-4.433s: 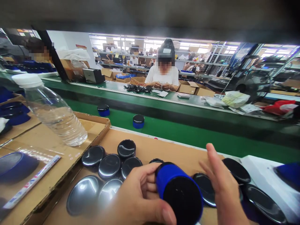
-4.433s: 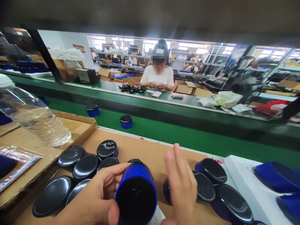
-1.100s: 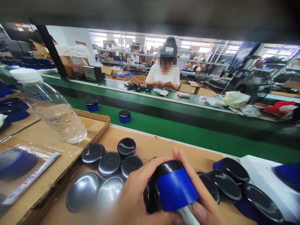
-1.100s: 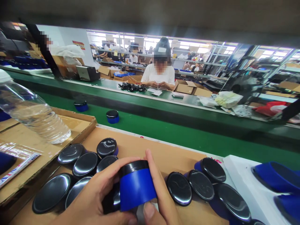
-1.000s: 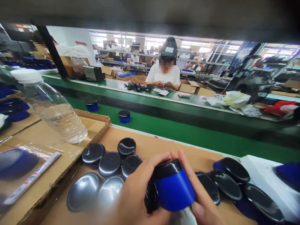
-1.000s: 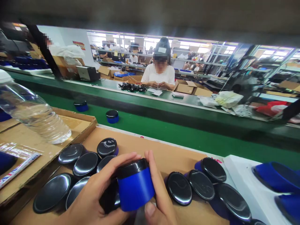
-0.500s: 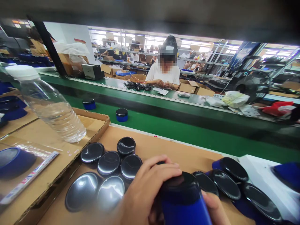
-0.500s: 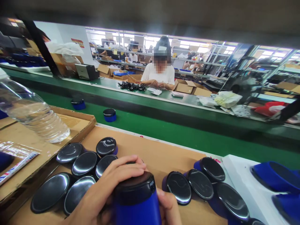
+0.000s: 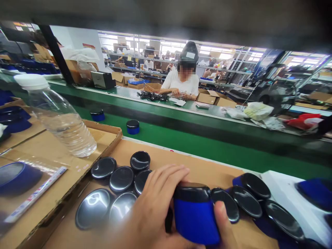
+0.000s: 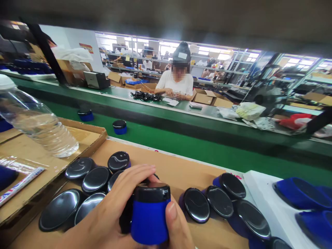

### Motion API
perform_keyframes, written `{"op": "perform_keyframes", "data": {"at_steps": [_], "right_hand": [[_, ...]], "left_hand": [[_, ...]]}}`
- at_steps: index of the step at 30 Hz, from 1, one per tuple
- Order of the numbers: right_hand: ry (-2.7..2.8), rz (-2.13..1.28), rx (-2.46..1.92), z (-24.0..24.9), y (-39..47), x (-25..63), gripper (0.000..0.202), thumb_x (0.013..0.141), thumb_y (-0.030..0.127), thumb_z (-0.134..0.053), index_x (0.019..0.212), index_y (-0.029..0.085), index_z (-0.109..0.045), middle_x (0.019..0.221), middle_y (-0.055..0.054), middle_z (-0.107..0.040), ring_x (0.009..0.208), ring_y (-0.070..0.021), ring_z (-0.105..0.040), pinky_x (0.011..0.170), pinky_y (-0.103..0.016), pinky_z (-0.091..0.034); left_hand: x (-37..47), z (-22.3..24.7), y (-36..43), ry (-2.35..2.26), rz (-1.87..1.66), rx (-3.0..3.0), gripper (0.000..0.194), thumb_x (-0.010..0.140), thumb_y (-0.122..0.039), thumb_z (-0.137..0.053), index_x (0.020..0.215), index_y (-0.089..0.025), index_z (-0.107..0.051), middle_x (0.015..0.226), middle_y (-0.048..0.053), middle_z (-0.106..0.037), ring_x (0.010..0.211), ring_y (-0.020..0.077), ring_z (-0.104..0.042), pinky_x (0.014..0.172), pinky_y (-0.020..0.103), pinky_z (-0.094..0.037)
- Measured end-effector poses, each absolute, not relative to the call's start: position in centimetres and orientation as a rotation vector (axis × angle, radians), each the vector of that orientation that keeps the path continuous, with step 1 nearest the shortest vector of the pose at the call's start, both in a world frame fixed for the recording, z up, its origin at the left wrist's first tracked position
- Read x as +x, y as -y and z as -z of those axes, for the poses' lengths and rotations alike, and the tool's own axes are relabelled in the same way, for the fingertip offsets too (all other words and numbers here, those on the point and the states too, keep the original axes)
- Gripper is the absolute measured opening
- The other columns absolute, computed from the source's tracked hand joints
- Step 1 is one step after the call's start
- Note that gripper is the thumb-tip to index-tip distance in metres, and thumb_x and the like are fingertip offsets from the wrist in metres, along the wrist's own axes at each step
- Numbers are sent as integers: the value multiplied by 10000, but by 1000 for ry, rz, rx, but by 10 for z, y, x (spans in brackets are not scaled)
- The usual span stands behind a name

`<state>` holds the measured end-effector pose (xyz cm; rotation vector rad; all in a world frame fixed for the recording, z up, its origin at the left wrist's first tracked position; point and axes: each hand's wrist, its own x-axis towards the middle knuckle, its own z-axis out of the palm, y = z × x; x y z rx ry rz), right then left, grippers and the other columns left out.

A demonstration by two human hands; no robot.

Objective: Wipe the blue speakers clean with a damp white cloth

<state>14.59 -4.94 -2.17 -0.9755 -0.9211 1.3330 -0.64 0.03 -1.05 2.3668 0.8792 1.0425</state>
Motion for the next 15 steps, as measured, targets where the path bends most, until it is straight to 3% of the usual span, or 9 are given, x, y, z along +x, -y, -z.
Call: {"op": "perform_keyframes", "data": {"at_steps": [4,6,9,13,15], "right_hand": [[903,-1211,-1055,18,47,152,732,658,703,-719,1251,300,-576,1333,-69,-612,1215,-323,-585,982,-442,-511],[1018,-949,-1217,17,46,158,723,661,611,-776,1278,333,-521,1384,-39,-564,1240,-283,-564,987,-384,-507],[1436,-528,-1411,14,39,168,567,779,462,-728,1272,352,-471,1287,-11,-608,1176,-226,-597,929,-318,-533],[1977,-38,-1544,0,7,181,552,805,410,-708,1278,272,-458,1272,-91,-541,1172,-281,-540,992,-454,-467],[1999,8,-1663,-10,-22,185,546,810,335,-719,1284,214,-477,1243,-118,-521,1146,-287,-524,993,-482,-450]], "left_hand": [[-13,9,-3,-1016,-781,2637,1169,617,-820,-592,1481,-137,-199,1517,203,-393,1421,351,-333,1124,595,-338],[-15,11,-4,-1105,-566,2692,1234,611,-874,-490,1497,-61,-212,1559,253,-286,1455,407,-237,1112,677,-283],[-13,13,-2,-1152,-301,2619,1107,733,-842,-394,1465,-16,-315,1547,260,-291,1452,411,-239,1119,702,-225],[-11,11,0,-1151,-255,2569,904,869,-691,-426,1480,-38,-294,1549,225,-300,1452,365,-266,1156,665,-176],[-10,9,1,-1165,-258,2573,859,883,-646,-456,1467,-31,-324,1542,242,-297,1444,383,-273,1146,675,-190]]}}
